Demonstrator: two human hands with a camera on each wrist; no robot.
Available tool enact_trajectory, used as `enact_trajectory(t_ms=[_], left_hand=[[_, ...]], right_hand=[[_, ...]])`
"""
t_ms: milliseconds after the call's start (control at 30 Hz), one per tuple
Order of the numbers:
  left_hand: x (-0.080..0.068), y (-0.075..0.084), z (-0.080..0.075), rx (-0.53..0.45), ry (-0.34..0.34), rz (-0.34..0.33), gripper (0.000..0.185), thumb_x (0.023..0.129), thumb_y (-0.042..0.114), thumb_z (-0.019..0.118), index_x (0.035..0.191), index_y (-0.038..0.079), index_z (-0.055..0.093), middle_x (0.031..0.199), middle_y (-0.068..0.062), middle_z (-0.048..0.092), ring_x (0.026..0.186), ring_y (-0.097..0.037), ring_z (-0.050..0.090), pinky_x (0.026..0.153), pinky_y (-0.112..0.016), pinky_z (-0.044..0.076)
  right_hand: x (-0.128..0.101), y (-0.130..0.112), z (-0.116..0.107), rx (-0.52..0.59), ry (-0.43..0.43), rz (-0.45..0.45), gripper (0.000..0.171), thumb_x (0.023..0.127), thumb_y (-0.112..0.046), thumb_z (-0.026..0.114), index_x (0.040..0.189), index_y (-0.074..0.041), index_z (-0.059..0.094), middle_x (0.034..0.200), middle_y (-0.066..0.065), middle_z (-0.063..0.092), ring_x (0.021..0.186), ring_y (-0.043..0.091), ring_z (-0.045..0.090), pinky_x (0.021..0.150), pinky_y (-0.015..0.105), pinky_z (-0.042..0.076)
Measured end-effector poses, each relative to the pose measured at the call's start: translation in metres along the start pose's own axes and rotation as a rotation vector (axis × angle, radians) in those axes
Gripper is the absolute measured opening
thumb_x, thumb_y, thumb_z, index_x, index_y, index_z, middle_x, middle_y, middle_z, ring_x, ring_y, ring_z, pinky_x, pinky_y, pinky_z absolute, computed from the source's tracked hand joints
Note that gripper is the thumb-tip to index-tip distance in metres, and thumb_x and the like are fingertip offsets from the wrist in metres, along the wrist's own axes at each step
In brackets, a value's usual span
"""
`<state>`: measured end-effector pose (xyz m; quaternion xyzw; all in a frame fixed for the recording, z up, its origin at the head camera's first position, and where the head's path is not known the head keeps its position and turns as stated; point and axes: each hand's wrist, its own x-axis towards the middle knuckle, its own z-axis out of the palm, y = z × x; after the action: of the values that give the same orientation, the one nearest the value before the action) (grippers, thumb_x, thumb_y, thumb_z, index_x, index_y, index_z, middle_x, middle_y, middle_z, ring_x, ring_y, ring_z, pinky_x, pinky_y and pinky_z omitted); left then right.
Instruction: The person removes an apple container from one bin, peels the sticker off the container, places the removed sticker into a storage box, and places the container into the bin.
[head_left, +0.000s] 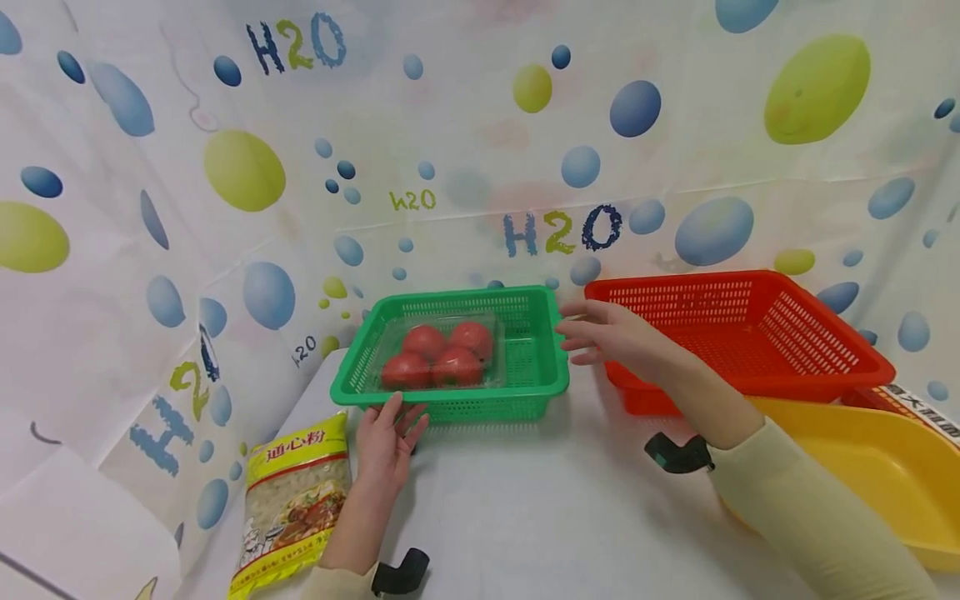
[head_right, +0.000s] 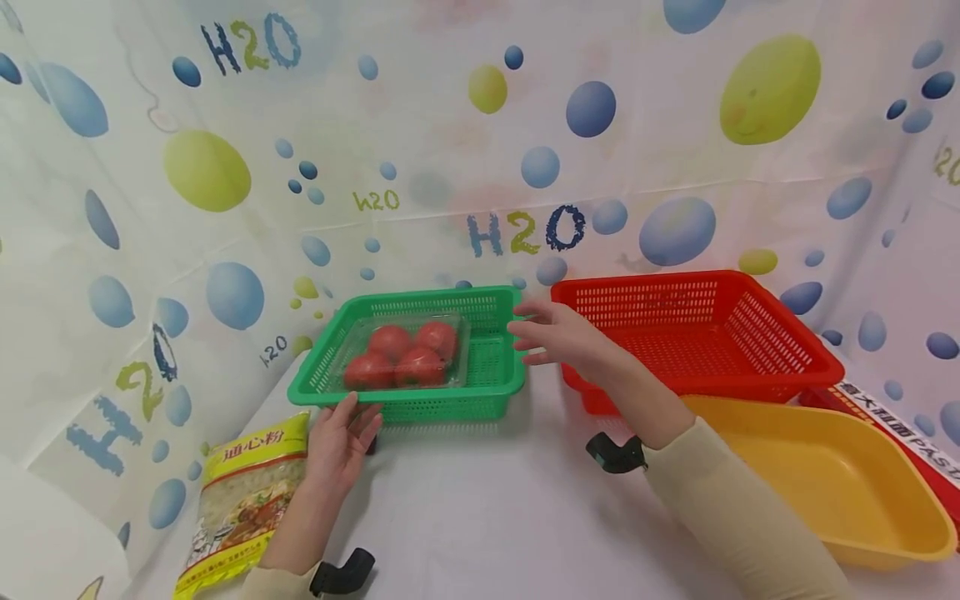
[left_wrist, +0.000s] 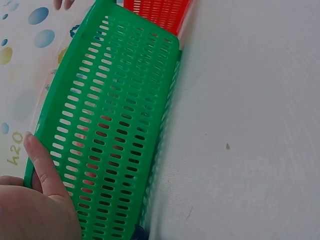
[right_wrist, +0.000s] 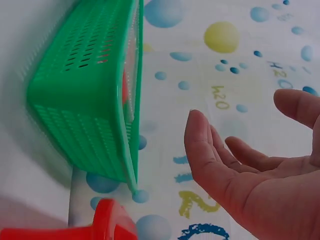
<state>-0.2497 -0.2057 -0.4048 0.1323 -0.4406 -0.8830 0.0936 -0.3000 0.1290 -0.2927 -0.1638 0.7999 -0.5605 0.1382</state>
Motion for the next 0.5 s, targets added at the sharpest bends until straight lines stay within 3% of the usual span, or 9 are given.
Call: enact_trajectory(t_ms=[167,333,500], left_hand=[[0.001,-0.001,0.003,0.009,-0.008,-0.003,0.032,0.108,0.018,0.050,0.134,0.002,0.039,0.098,-0.005,0.065,0.088,-0.017,0.073,0.079,-0.031,0.060],[-0.001,0.000,-0.001,0.019,-0.013,0.007,0.023,0.108,0.021,0.049,0.123,0.004,0.042,0.096,-0.004,0.065,0.090,-0.018,0.073,0.081,-0.032,0.060],[-0.010,-0.004,-0.005,0.107,-0.053,-0.018,0.022,0.108,0.026,0.049,0.113,0.004,0.043,0.094,-0.004,0.066,0.092,-0.017,0.073,0.085,-0.035,0.059]], right_hand=[[-0.028,0.005,-0.010,-0.016,0.046,0.019,0.067,0.099,-0.039,0.065,0.154,-0.011,0.039,0.141,0.012,0.057,0.120,0.030,0.062,0.101,0.047,0.050],[-0.049,0.008,-0.014,-0.005,0.058,0.018,0.066,0.099,-0.038,0.065,0.153,-0.011,0.039,0.141,0.016,0.055,0.121,0.033,0.061,0.099,0.046,0.052],[-0.062,0.012,-0.015,-0.002,0.057,0.021,0.067,0.096,-0.041,0.068,0.151,-0.013,0.042,0.141,0.016,0.056,0.119,0.034,0.062,0.093,0.042,0.055]])
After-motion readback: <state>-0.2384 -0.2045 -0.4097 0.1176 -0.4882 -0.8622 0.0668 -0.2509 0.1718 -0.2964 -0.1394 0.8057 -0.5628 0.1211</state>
